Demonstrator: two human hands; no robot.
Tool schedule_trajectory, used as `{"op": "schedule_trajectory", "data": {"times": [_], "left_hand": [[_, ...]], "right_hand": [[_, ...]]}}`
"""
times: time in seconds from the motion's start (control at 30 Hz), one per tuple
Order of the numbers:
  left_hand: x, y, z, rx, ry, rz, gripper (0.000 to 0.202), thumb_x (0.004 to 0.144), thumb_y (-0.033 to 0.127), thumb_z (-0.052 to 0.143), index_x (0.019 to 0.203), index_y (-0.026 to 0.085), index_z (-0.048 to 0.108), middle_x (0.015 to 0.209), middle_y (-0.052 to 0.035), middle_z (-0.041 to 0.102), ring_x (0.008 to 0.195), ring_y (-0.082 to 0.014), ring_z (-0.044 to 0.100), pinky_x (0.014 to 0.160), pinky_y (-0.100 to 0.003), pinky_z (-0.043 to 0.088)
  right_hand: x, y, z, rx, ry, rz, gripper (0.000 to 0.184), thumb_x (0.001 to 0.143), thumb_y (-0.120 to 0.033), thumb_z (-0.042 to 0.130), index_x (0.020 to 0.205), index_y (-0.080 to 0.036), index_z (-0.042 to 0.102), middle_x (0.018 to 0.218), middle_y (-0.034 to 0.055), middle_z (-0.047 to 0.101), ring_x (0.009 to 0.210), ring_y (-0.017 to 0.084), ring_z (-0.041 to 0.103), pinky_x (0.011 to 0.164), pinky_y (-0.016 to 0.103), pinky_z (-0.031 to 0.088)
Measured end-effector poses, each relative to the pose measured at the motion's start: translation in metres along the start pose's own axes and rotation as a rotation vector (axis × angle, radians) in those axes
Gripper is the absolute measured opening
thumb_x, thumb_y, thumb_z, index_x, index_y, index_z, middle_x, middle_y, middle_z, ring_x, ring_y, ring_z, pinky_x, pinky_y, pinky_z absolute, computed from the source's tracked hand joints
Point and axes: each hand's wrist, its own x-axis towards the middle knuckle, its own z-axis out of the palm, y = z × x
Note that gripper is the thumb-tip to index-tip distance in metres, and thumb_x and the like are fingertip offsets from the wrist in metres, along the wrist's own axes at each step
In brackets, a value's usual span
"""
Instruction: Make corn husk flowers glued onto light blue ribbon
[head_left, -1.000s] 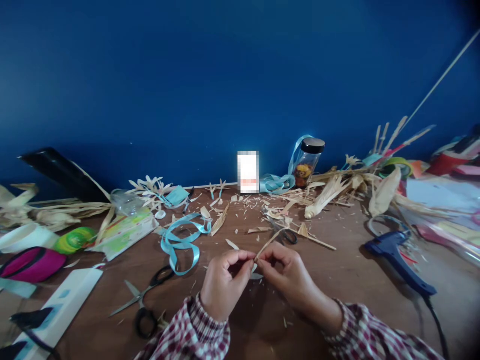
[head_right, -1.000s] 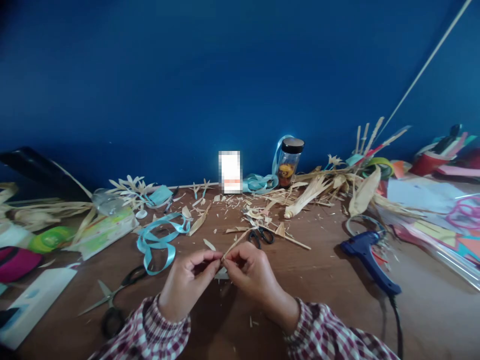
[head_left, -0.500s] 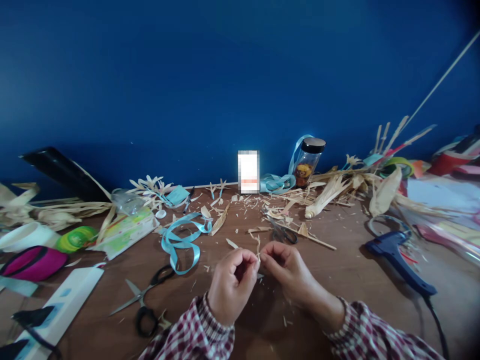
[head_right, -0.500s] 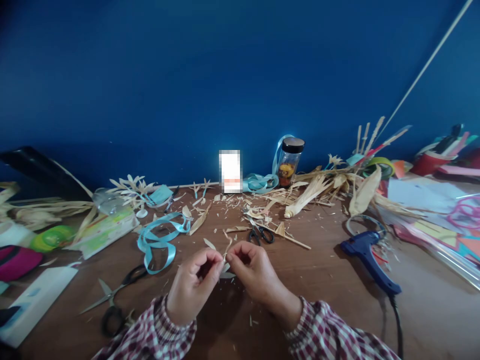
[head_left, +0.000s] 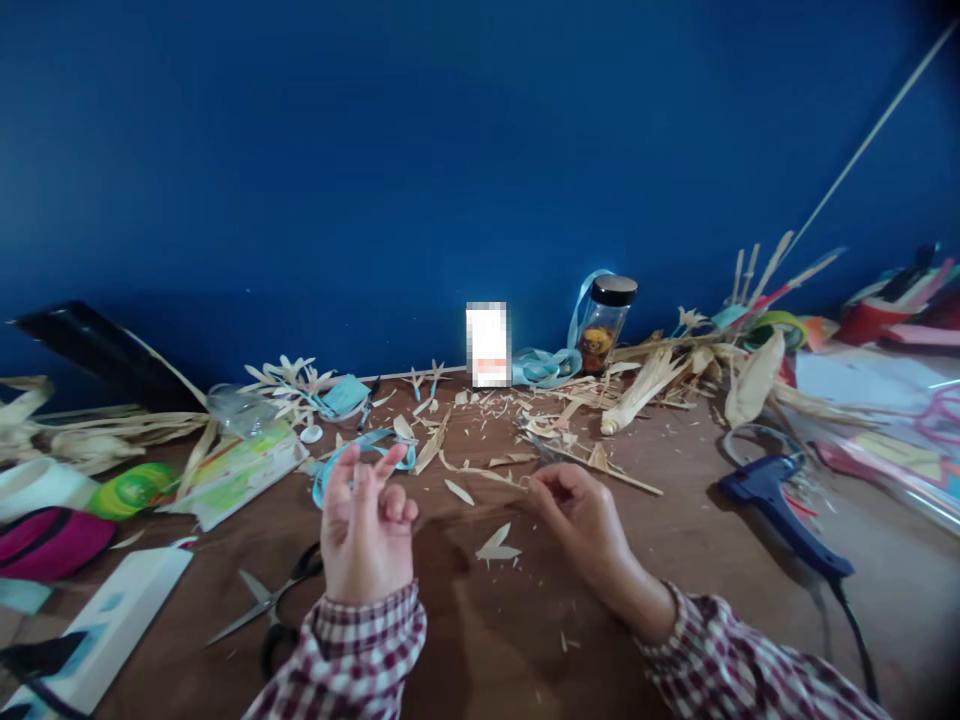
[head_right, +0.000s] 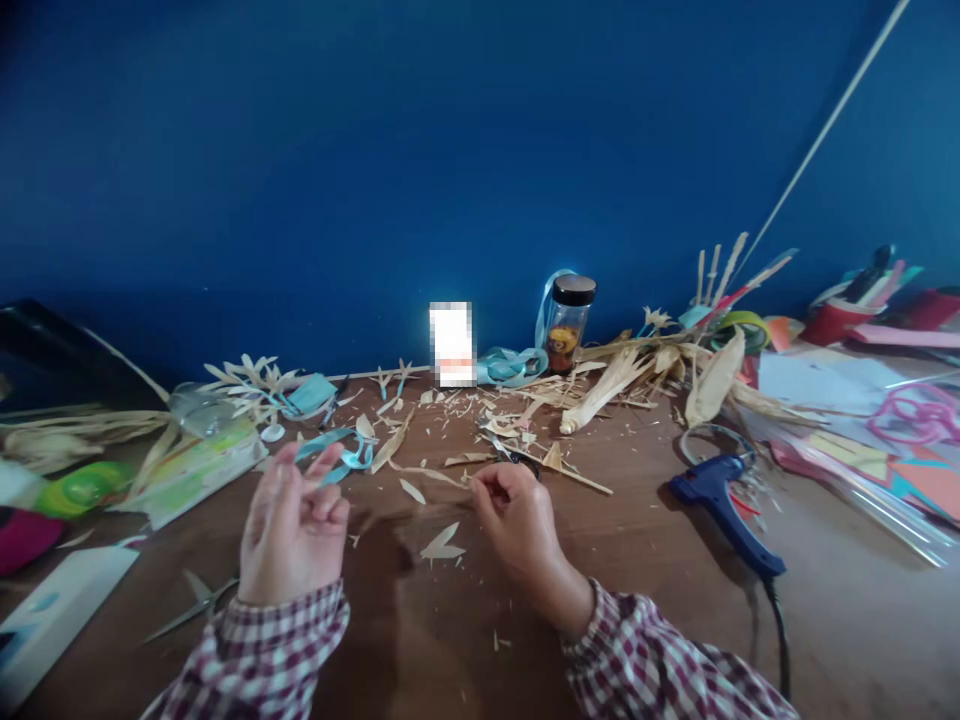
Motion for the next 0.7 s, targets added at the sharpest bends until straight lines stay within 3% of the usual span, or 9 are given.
{"op": "schedule_trajectory", "data": {"times": [0.03,0.1,0.17,0.23,0.33,0.43,0.7], "left_hand": [[-0.002,-0.001,0.002,0.145,0.032,0.159,0.031,0.084,0.025,0.058,0.115,0.029,0.053,0.097,-0.002,0.066,0.051,-0.0029,0.05,0.05,-0.014,0.05],[-0.012,-0.007,0.004,0.507,-0.135,0.305,0.025,0.083,0.021,0.059,0.107,0.023,0.061,0.106,-0.0069,0.064,0.08,-0.0143,0.062,0.052,-0.018,0.053],[-0.022,-0.016,0.006,0.736,-0.389,0.305,0.033,0.084,0.018,0.055,0.117,0.023,0.058,0.122,-0.0095,0.057,0.105,-0.0223,0.057,0.059,-0.022,0.056],[-0.028,-0.024,0.006,0.866,-0.561,0.263,0.045,0.085,0.017,0.052,0.129,0.023,0.048,0.129,-0.0104,0.052,0.114,-0.0235,0.052,0.072,-0.028,0.056],[-0.025,-0.029,0.004,0.972,-0.678,0.222,0.038,0.086,0.017,0.05,0.124,0.021,0.053,0.112,-0.0099,0.062,0.1,-0.0208,0.059,0.081,-0.032,0.052],[-0.02,-0.028,0.003,1.028,-0.73,0.23,0.023,0.087,0.018,0.048,0.101,0.02,0.066,0.088,-0.0068,0.067,0.081,-0.0181,0.062,0.074,-0.03,0.05],[-0.018,-0.027,0.004,1.073,-0.635,0.207,0.017,0.086,0.02,0.05,0.078,0.017,0.064,0.072,-0.0043,0.065,0.071,-0.0172,0.06,0.066,-0.027,0.045]], "right_hand": [[-0.001,0.001,0.0,-0.07,0.018,-0.086,0.013,0.081,-0.023,0.055,0.072,-0.016,0.06,0.069,0.0037,0.061,0.067,0.017,0.054,0.061,0.027,0.041],[-0.002,0.001,0.001,-0.153,0.029,-0.239,0.012,0.081,-0.019,0.055,0.071,-0.017,0.06,0.069,0.0038,0.061,0.069,0.017,0.053,0.065,0.029,0.041],[-0.005,0.0,0.002,-0.176,0.005,-0.343,0.011,0.083,-0.017,0.054,0.073,-0.017,0.06,0.069,0.0036,0.061,0.07,0.017,0.052,0.066,0.029,0.04],[-0.007,-0.002,0.003,-0.175,-0.037,-0.407,0.01,0.084,-0.017,0.055,0.075,-0.017,0.059,0.069,0.0033,0.06,0.07,0.017,0.051,0.066,0.029,0.04],[-0.008,-0.005,0.003,-0.156,-0.1,-0.458,0.013,0.085,-0.017,0.054,0.073,-0.017,0.059,0.07,0.0033,0.06,0.07,0.017,0.05,0.067,0.029,0.04],[-0.008,-0.006,0.002,-0.12,-0.132,-0.454,0.013,0.086,-0.017,0.052,0.076,-0.018,0.06,0.072,0.0035,0.062,0.072,0.017,0.051,0.069,0.03,0.041],[-0.005,-0.003,-0.002,0.012,-0.127,-0.311,0.017,0.089,-0.021,0.05,0.097,-0.022,0.065,0.085,0.0052,0.067,0.082,0.018,0.057,0.073,0.031,0.045]]}}
